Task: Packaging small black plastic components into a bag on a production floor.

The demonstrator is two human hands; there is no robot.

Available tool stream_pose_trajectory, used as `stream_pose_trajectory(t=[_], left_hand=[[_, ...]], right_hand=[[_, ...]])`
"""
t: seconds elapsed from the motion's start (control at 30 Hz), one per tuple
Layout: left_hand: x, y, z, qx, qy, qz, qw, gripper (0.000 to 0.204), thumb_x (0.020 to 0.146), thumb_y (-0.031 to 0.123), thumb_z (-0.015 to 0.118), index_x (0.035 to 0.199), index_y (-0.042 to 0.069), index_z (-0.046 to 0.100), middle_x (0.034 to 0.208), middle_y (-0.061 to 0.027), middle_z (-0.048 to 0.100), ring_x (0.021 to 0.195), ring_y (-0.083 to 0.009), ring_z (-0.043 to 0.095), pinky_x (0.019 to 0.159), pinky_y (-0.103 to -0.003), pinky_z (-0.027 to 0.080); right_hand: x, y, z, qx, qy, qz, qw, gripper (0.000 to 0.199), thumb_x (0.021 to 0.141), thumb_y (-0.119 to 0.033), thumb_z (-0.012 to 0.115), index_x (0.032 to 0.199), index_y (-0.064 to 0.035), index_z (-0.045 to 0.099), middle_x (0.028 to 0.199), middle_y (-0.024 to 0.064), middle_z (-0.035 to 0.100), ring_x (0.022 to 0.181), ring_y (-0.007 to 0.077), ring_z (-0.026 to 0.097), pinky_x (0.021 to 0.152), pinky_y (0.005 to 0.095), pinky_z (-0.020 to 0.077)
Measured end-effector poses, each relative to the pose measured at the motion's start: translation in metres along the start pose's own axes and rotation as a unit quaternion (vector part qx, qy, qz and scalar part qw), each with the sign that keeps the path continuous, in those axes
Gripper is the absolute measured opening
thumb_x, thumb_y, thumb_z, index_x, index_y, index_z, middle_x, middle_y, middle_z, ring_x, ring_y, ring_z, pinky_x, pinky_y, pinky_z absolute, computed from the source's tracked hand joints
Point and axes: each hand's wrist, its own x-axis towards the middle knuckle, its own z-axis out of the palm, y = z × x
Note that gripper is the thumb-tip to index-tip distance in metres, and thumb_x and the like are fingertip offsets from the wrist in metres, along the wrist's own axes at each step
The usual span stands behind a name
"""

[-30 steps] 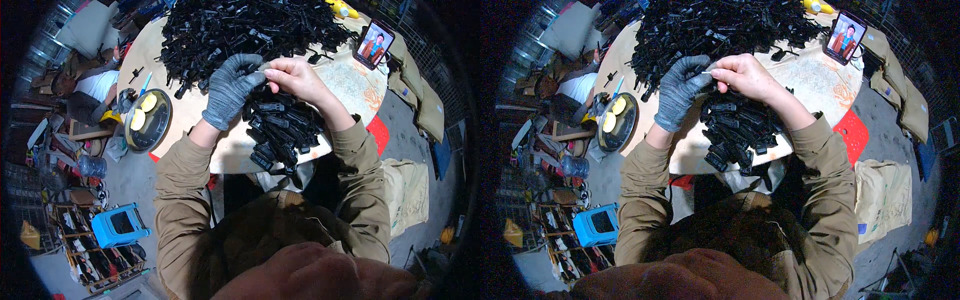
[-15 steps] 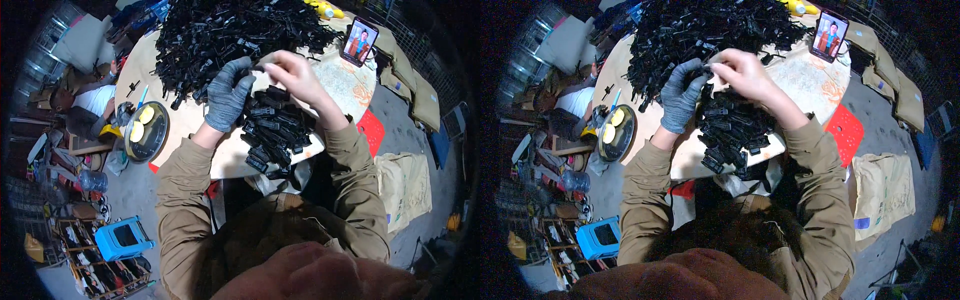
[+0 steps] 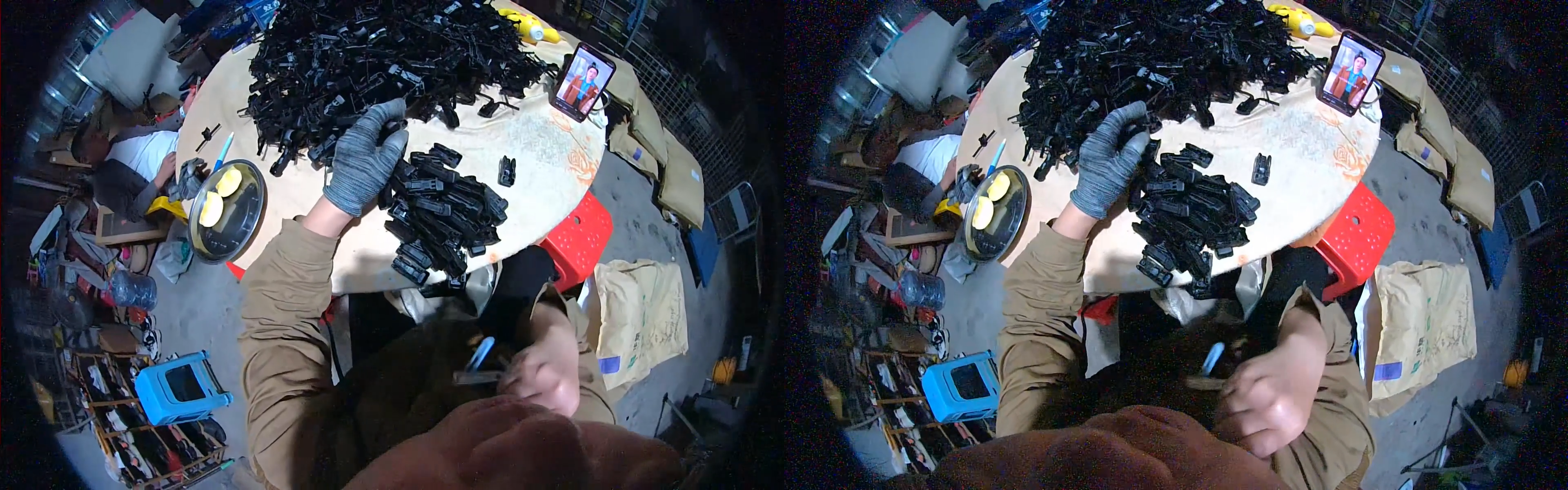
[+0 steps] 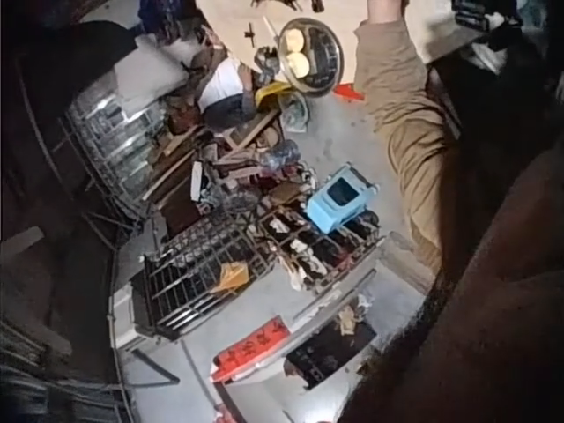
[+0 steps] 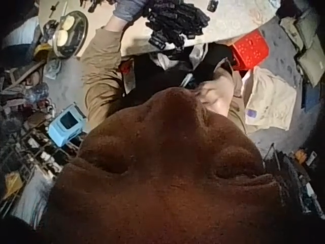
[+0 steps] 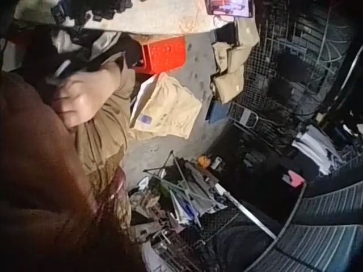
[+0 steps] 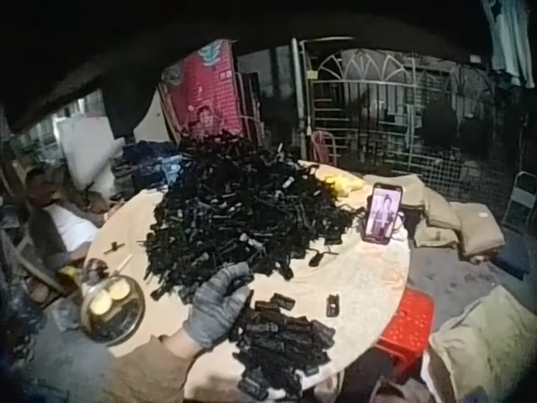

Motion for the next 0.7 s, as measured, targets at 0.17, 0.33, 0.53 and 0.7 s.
stream_pose_trajectory(t=[0.17, 0.33, 0.53, 0.7], left_hand=[[0.005, 0.009, 0.008, 0.019, -0.032, -0.013, 0.999, 0.031, 0.079, 0.004, 0.055, 0.110, 0.002, 0.052, 0.097, -0.0060, 0.059, 0.087, -0.0106, 0.054, 0.079, -0.024, 0.044], [0.003, 0.006, 0.006, 0.013, -0.044, -0.030, 0.998, 0.031, 0.079, 0.004, 0.056, 0.109, 0.001, 0.052, 0.097, -0.0069, 0.060, 0.087, -0.0110, 0.055, 0.079, -0.024, 0.044], [0.004, 0.003, 0.004, 0.020, -0.049, -0.028, 0.998, 0.031, 0.078, 0.004, 0.056, 0.109, 0.000, 0.052, 0.098, -0.0072, 0.059, 0.091, -0.0122, 0.055, 0.081, -0.025, 0.044], [0.002, 0.003, 0.003, 0.013, -0.049, -0.031, 0.998, 0.030, 0.078, 0.005, 0.056, 0.108, 0.001, 0.053, 0.097, -0.0073, 0.060, 0.089, -0.0122, 0.055, 0.081, -0.025, 0.043]], right_hand=[[-0.007, -0.016, 0.018, 0.118, -0.029, -0.001, 0.993, 0.014, 0.074, -0.016, 0.048, 0.061, -0.0133, 0.042, 0.059, -0.0020, 0.042, 0.050, 0.0123, 0.045, 0.042, 0.0254, 0.0336], [0.003, -0.017, 0.012, 0.124, -0.048, -0.043, 0.990, 0.016, 0.078, -0.015, 0.046, 0.062, -0.0137, 0.043, 0.059, -0.0027, 0.041, 0.050, 0.0121, 0.043, 0.043, 0.0240, 0.0330], [-0.012, -0.021, 0.022, 0.068, -0.006, -0.006, 0.998, 0.023, 0.083, -0.015, 0.040, 0.060, -0.0146, 0.038, 0.061, -0.0030, 0.040, 0.052, 0.0122, 0.041, 0.047, 0.0254, 0.0335], [-0.020, -0.014, 0.028, -0.006, -0.033, 0.003, 0.999, 0.024, 0.081, -0.015, 0.042, 0.058, -0.0158, 0.035, 0.057, -0.0028, 0.034, 0.051, 0.0130, 0.039, 0.047, 0.0270, 0.0329]])
